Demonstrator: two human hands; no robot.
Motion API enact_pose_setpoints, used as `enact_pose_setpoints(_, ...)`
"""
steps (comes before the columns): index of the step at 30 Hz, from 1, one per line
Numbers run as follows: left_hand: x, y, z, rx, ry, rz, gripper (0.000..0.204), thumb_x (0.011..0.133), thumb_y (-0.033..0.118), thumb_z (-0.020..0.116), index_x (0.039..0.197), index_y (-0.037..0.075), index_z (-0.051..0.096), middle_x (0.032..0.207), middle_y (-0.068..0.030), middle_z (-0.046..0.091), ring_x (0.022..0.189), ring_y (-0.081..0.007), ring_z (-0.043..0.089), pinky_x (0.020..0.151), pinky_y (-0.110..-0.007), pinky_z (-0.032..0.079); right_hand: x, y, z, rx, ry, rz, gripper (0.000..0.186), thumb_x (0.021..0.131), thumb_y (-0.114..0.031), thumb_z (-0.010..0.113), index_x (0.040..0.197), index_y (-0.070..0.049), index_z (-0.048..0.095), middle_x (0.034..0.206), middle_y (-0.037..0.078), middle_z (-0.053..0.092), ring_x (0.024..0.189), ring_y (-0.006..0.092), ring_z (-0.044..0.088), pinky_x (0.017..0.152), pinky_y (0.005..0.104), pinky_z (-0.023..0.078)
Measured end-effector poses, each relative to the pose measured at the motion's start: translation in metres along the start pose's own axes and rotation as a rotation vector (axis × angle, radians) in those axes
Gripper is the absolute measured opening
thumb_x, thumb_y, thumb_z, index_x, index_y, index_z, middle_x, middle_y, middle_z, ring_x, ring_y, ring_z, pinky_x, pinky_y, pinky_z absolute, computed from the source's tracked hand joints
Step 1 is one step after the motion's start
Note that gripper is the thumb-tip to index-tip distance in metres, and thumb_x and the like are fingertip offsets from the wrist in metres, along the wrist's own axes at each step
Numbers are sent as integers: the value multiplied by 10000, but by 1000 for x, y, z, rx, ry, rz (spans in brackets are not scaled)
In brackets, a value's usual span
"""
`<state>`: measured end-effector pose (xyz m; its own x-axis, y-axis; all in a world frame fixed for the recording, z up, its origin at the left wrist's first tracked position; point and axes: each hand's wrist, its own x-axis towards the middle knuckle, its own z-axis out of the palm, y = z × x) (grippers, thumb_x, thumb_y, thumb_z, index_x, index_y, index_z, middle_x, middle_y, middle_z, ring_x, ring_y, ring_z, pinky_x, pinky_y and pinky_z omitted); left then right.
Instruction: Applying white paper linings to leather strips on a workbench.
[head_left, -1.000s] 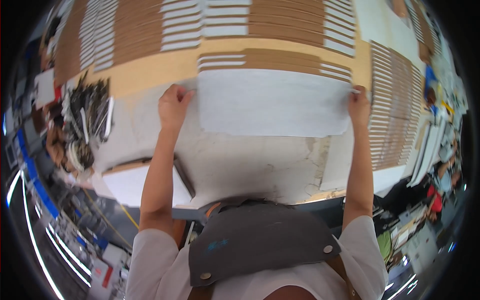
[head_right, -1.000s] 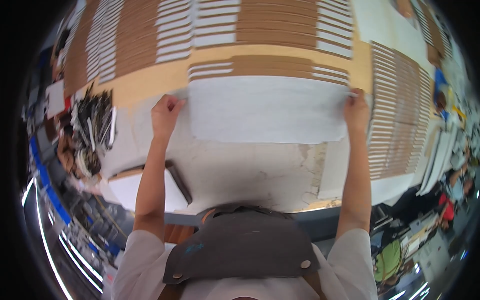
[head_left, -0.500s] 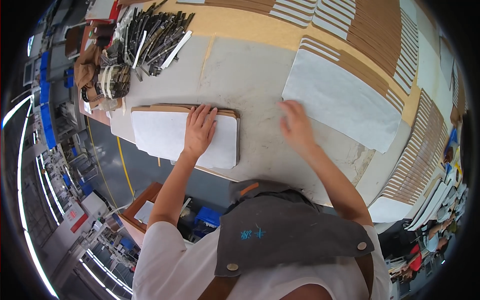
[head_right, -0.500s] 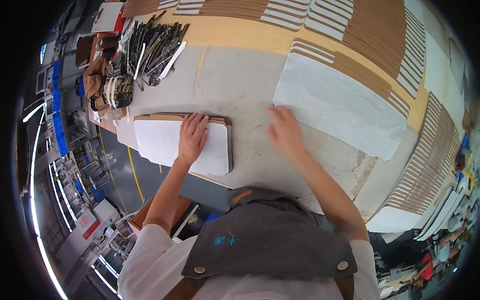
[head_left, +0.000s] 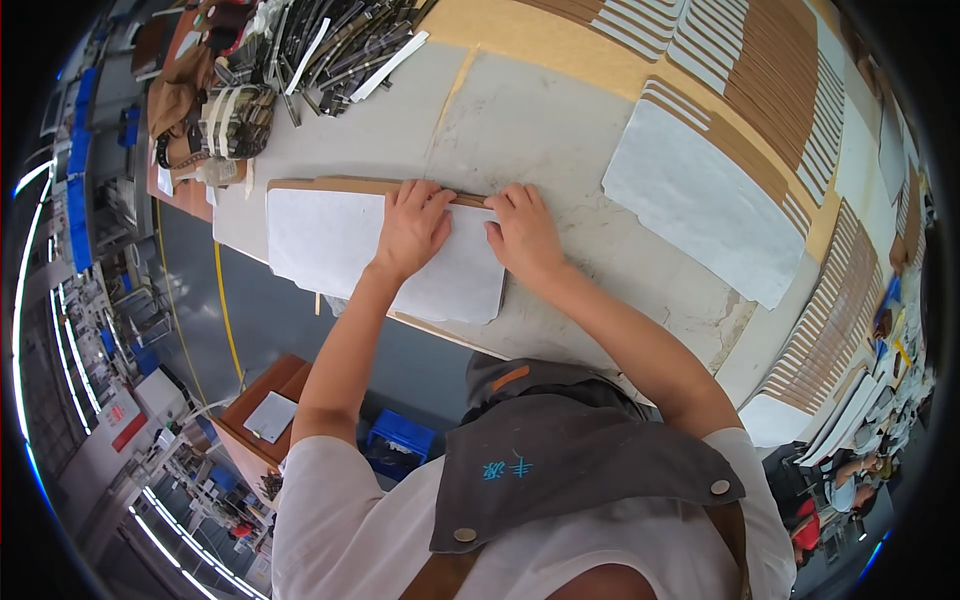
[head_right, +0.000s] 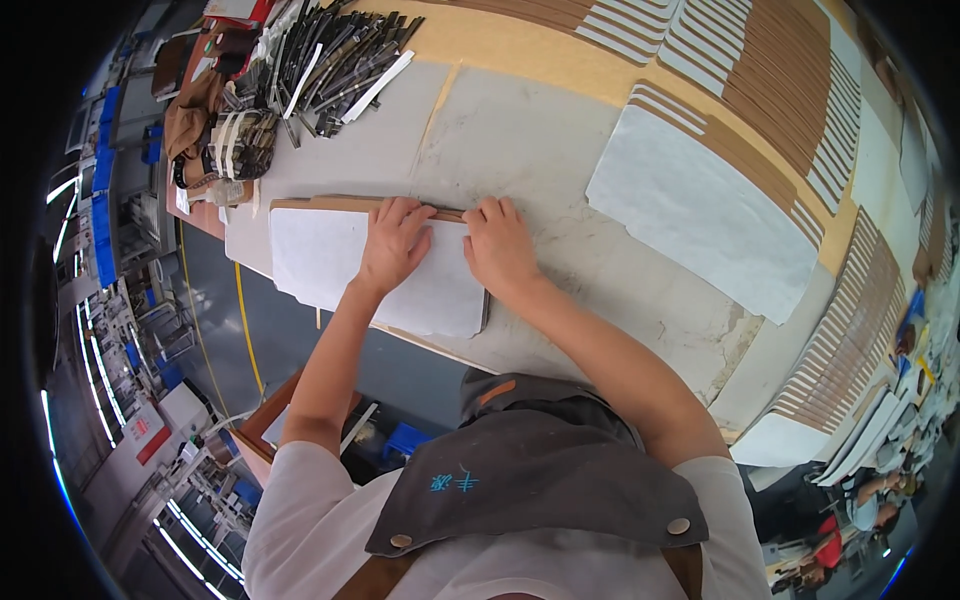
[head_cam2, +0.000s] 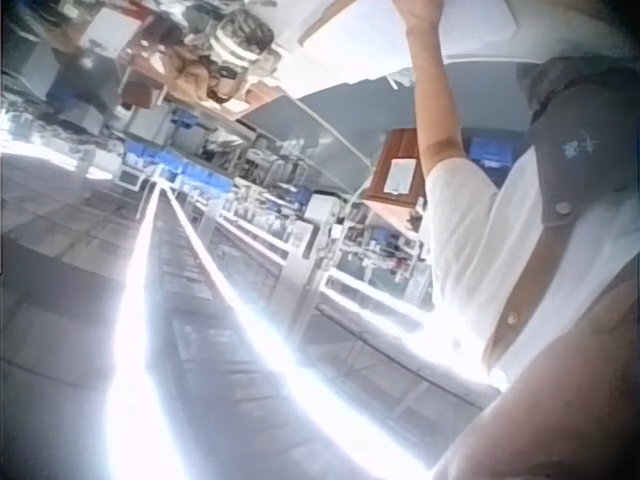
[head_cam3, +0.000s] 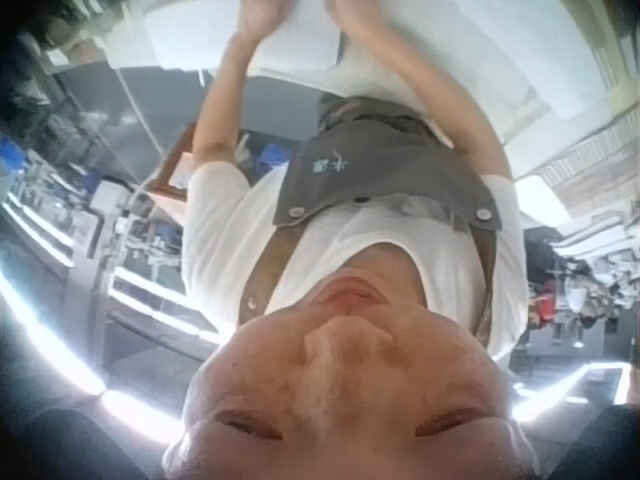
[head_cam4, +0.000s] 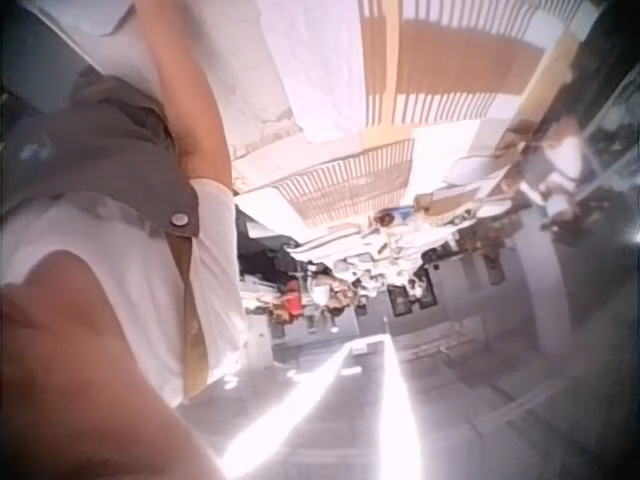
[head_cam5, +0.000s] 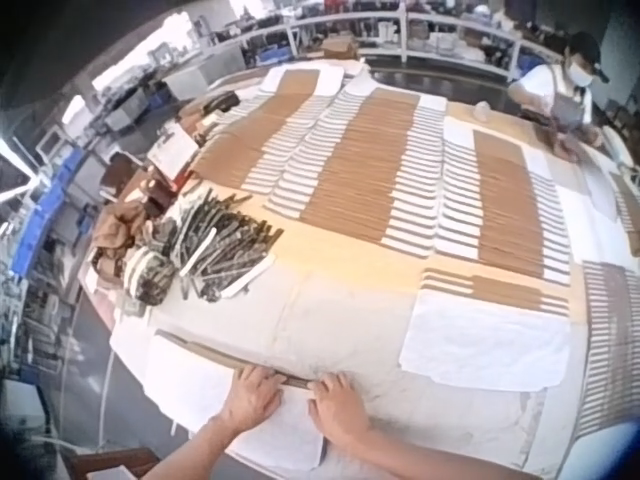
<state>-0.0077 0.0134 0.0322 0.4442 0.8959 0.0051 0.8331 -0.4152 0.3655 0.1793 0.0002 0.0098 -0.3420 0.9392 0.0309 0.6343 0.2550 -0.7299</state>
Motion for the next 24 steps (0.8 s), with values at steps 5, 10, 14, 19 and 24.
enact_pose_setpoints(5, 5, -7, -12, -2, -89, 24, 275, 665, 25, 632, 922, 96, 565, 955, -49, 525, 926, -237, 489, 798, -380, 351, 5, -7, 0, -28, -1, -1, 213, 691, -92, 652, 882, -47, 568, 875, 67, 524, 892, 243, 478, 775, 353, 412)
enact_pose_setpoints(10, 3, -36, -37, 9, -158, 157, 192, 656, 98, 697, 817, 116, 593, 809, -9, 567, 836, -185, 532, 823, -363, 314, 2, -9, -1, -48, -154, -22, 125, 714, -124, 639, 814, -75, 583, 808, 30, 571, 883, 217, 509, 752, 351, 425)
enact_pose_setpoints(14, -24, -99, -95, 68, -311, -163, 236, 603, 165, 751, 797, 95, 637, 791, -38, 629, 821, -224, 572, 862, -370, 341, -16, -28, -18, 229, -119, -47, 101, 765, -134, 619, 773, -41, 579, 792, 60, 578, 792, 237, 534, 677, 353, 439)
enact_pose_setpoints(19, -33, -125, -146, 196, -484, -368, 226, 595, 118, 712, 794, 23, 663, 777, -139, 644, 713, -307, 607, 685, -357, 471, -48, -12, -70, 572, -218, 318, 153, 814, -160, 615, 826, -12, 579, 788, 72, 601, 669, 174, 545, 614, 297, 436)
enact_pose_setpoints(24, 34, -31, -116, -408, -446, -527, 160, 677, 43, 706, 799, -32, 635, 709, -26, 619, 662, -79, 515, 630, -236, 431, -119, 79, -144, 948, 49, 848, 314, 785, -171, 668, 1001, 41, 582, 870, 51, 636, 775, 106, 565, 690, 243, 454)
